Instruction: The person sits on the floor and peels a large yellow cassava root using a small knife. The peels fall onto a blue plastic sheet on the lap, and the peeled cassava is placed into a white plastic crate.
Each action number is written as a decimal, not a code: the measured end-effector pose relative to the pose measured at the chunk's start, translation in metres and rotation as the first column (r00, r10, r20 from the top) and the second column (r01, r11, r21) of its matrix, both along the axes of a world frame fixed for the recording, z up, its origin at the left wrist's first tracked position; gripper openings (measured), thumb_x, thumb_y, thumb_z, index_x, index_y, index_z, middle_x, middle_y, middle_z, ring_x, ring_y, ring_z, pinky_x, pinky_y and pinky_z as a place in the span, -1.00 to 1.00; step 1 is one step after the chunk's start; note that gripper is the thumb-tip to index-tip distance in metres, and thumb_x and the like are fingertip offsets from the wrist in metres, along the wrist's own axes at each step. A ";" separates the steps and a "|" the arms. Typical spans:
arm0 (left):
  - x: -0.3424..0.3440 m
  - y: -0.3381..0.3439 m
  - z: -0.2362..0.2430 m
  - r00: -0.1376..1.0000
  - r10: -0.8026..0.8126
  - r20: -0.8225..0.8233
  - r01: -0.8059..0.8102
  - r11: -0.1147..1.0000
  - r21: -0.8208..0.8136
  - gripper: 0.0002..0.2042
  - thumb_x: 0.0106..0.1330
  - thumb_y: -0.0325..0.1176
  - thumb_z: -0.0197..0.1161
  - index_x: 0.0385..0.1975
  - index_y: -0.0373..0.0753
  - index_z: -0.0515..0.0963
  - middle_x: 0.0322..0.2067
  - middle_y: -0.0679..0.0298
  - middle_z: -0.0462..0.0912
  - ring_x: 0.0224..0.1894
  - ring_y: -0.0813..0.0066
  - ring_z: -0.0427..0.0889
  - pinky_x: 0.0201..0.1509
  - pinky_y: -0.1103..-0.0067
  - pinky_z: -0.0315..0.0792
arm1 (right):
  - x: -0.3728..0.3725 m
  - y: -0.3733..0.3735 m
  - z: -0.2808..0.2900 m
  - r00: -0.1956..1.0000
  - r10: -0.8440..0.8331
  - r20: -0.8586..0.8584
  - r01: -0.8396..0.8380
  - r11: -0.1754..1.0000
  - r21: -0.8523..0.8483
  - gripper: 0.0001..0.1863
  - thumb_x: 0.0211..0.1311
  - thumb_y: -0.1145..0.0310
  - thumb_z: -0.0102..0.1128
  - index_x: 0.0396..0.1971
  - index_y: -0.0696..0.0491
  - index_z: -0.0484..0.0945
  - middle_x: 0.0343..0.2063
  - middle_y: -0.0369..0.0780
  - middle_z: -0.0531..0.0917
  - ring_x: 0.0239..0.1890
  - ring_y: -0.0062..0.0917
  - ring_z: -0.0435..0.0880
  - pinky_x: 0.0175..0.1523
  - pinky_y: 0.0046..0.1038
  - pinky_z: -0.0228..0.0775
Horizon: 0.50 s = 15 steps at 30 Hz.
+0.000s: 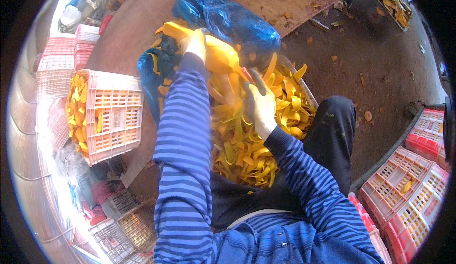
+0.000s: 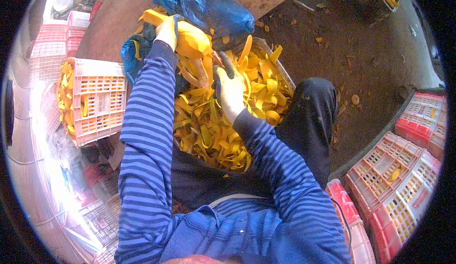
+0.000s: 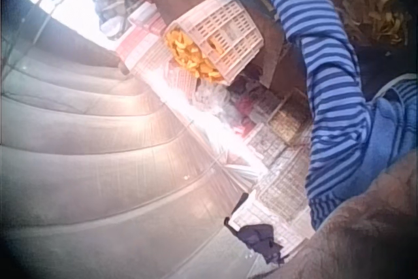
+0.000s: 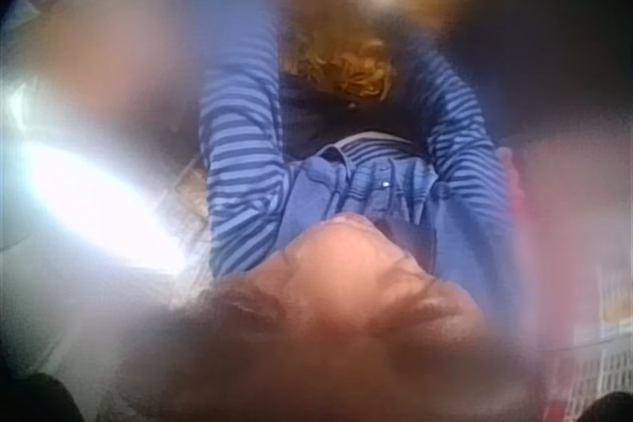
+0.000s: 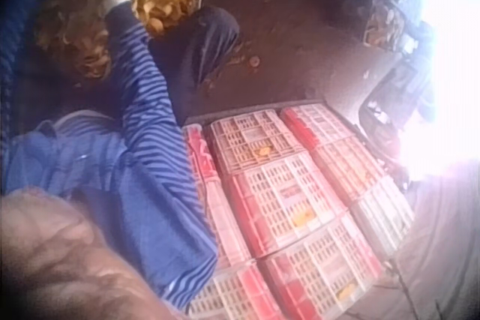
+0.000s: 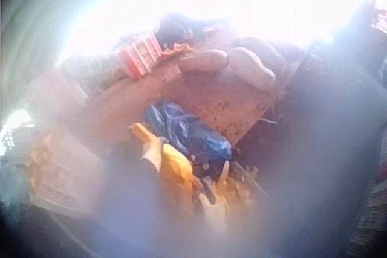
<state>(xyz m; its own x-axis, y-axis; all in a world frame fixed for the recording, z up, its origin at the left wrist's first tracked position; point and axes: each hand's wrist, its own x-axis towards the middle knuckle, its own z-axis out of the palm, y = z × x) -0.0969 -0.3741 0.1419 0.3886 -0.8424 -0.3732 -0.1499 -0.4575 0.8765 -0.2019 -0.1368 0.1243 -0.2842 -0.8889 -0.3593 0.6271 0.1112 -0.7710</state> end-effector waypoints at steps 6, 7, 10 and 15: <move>-0.006 -0.023 -0.013 0.964 -0.116 0.239 0.082 0.985 0.149 -0.30 0.12 -0.22 0.34 0.20 -0.61 0.38 0.15 -0.11 0.61 0.14 0.14 0.65 0.23 0.39 0.52 | 0.002 -0.031 0.000 0.966 0.023 -0.257 -0.022 1.000 0.004 -0.43 0.39 0.41 0.13 0.41 0.00 0.47 0.11 -0.23 0.73 -0.28 -0.66 0.65 -0.19 -0.52 0.54; -0.005 -0.025 -0.015 0.950 -0.135 0.281 0.086 0.980 0.182 -0.26 0.13 -0.21 0.31 0.25 -0.63 0.34 0.20 -0.14 0.58 0.21 0.13 0.63 0.28 0.39 0.50 | 0.003 -0.029 -0.002 0.940 0.031 -0.340 -0.051 0.997 -0.051 -0.42 0.39 0.41 0.12 0.42 -0.02 0.46 0.04 -0.22 0.76 -0.26 -0.61 0.70 -0.14 -0.47 0.56; -0.004 -0.033 -0.023 0.902 -0.056 0.429 0.021 0.996 0.086 -0.43 0.15 -0.23 0.30 0.07 -0.57 0.52 0.03 -0.04 0.68 0.01 0.16 0.71 0.14 0.37 0.57 | 0.009 -0.007 -0.010 0.782 0.115 -0.613 -0.150 0.989 -0.007 -0.44 0.36 0.37 0.13 0.38 -0.07 0.49 -0.20 -0.10 0.76 -0.34 -0.49 0.74 -0.17 -0.40 0.57; 0.006 -0.044 -0.038 0.928 -0.140 0.344 0.100 0.986 0.130 -0.59 0.20 -0.21 0.26 -0.12 -0.46 0.70 -0.12 0.04 0.77 -0.14 0.19 0.76 0.02 0.36 0.61 | 0.021 0.034 -0.018 0.732 0.438 -0.523 -0.284 0.893 0.350 -0.40 0.35 0.38 0.12 0.42 -0.10 0.45 -0.08 -0.08 0.79 -0.24 -0.46 0.81 -0.09 -0.38 0.61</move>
<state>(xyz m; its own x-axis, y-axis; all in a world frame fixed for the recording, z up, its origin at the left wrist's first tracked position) -0.0909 -0.4182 0.1037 0.4099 -0.8530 -0.3231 -0.4984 -0.5062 0.7038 -0.1809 -0.1031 0.1067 -0.1778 -0.8794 -0.4417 -0.0505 0.4564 -0.8883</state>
